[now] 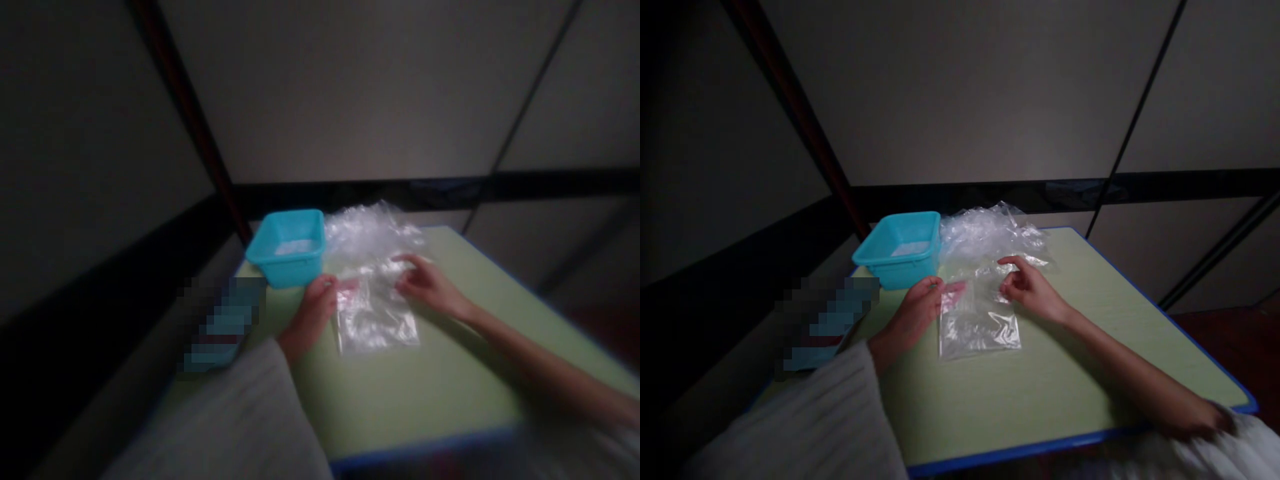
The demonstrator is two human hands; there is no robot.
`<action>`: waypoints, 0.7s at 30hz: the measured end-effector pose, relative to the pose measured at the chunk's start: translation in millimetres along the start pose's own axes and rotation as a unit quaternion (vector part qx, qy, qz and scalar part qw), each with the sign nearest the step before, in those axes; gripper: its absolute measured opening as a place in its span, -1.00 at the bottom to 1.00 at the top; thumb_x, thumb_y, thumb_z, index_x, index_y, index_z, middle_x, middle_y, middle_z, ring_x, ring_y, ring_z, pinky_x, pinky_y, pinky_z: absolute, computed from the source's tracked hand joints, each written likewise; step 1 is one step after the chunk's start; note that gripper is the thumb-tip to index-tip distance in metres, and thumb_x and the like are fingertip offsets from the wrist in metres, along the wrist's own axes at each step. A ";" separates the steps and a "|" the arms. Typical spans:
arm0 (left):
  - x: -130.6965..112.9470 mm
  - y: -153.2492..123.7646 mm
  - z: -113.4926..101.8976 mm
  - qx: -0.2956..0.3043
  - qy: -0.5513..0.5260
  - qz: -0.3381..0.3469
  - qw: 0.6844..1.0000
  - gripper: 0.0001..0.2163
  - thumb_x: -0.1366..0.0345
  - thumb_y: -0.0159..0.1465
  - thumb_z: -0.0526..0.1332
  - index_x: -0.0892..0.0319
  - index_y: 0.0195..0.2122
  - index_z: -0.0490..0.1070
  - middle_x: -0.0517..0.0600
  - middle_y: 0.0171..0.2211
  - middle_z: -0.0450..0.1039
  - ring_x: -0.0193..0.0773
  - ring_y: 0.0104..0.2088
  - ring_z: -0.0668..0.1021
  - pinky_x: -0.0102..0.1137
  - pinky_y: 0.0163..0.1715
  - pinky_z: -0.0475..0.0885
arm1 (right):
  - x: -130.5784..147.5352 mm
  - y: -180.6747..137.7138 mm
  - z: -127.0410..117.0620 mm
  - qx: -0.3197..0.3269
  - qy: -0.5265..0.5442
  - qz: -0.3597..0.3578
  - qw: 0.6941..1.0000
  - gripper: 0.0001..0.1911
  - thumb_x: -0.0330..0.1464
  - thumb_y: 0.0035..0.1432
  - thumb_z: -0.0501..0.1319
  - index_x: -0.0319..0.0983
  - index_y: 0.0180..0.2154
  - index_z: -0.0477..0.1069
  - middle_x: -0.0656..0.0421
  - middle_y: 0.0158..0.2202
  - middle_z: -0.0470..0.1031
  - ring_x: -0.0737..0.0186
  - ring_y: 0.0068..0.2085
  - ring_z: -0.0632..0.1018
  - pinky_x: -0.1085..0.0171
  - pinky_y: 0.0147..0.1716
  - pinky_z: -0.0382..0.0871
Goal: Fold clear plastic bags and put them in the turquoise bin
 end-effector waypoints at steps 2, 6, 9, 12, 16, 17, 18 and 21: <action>8.7 3.7 -4.6 0.000 0.020 -0.003 1.000 -0.71 0.07 0.09 0.23 0.12 -0.43 0.14 0.03 -0.40 0.52 -0.19 -0.31 0.60 -0.35 -0.33 0.47 | -13.0 3.0 5.3 -0.015 0.015 0.028 0.999 -0.59 -0.30 0.00 0.20 -0.22 -0.09 0.19 0.36 -0.58 0.27 0.40 -0.61 0.34 0.39 -0.65 0.17; 22.2 9.7 -8.9 0.000 0.058 0.009 0.998 -0.76 0.10 0.14 0.17 0.12 -0.42 0.16 0.01 -0.40 0.52 -0.22 -0.32 0.59 -0.36 -0.33 0.46 | -32.0 1.6 10.6 -0.031 0.006 0.046 0.998 -0.62 -0.32 0.03 0.16 -0.23 -0.09 0.17 0.37 -0.59 0.24 0.45 -0.64 0.24 0.43 -0.69 0.07; 30.1 15.3 -12.1 -0.001 0.091 0.028 0.995 -0.82 0.15 0.15 0.15 0.13 -0.39 0.20 0.03 -0.33 0.52 -0.22 -0.28 0.58 -0.36 -0.31 0.46 | -36.2 1.1 10.7 -0.021 -0.032 0.042 0.998 -0.63 -0.34 0.02 0.16 -0.24 -0.10 0.17 0.35 -0.58 0.28 0.44 -0.63 0.25 0.44 -0.70 0.05; 35.2 19.6 -16.5 0.005 0.133 0.050 0.990 -0.84 0.24 0.13 0.17 0.14 -0.30 0.28 0.07 -0.17 0.49 -0.19 -0.17 0.55 -0.35 -0.24 0.45 | -36.0 1.7 10.4 -0.014 -0.052 0.037 0.998 -0.63 -0.35 0.01 0.15 -0.26 -0.10 0.18 0.35 -0.60 0.26 0.43 -0.61 0.26 0.44 -0.68 0.05; 36.0 20.2 -20.6 0.017 0.203 0.084 0.975 -0.70 0.38 0.09 0.20 0.11 -0.12 0.32 0.09 0.03 0.39 -0.16 0.02 0.45 -0.33 -0.11 0.40 | -34.5 0.7 11.8 -0.005 -0.061 0.038 0.997 -0.62 -0.34 0.00 0.14 -0.26 -0.09 0.18 0.34 -0.58 0.26 0.41 -0.59 0.27 0.42 -0.66 0.07; 35.2 19.4 -21.4 0.016 0.222 0.092 0.971 -0.65 0.41 0.08 0.19 0.10 -0.08 0.31 0.08 0.05 0.37 -0.17 0.04 0.42 -0.33 -0.08 0.39 | -34.3 0.2 12.2 -0.005 -0.062 0.039 0.997 -0.62 -0.34 0.01 0.13 -0.26 -0.09 0.18 0.34 -0.58 0.26 0.40 -0.59 0.26 0.42 -0.66 0.07; 34.0 18.1 -22.1 0.014 0.243 0.098 0.965 -0.61 0.44 0.07 0.19 0.09 -0.04 0.29 0.08 0.06 0.36 -0.17 0.06 0.41 -0.33 -0.06 0.37 | -34.2 -0.1 12.5 -0.006 -0.063 0.040 0.997 -0.62 -0.34 0.01 0.12 -0.26 -0.09 0.18 0.34 -0.58 0.26 0.40 -0.59 0.26 0.41 -0.66 0.07; 26.8 11.9 -24.9 -0.006 0.313 0.113 0.943 -0.51 0.47 0.06 0.15 0.11 0.05 0.20 0.09 0.11 0.28 -0.19 0.10 0.36 -0.31 0.00 0.32 | -34.3 -0.4 13.1 -0.008 -0.061 0.041 0.997 -0.62 -0.36 0.00 0.11 -0.25 -0.09 0.18 0.34 -0.58 0.25 0.40 -0.59 0.26 0.41 -0.65 0.07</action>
Point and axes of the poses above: each hand's wrist, its own y-axis towards the middle knuckle, its own z-axis out of the palm, x = y × z, the point moved 2 cm from there along y, towards the middle knuckle
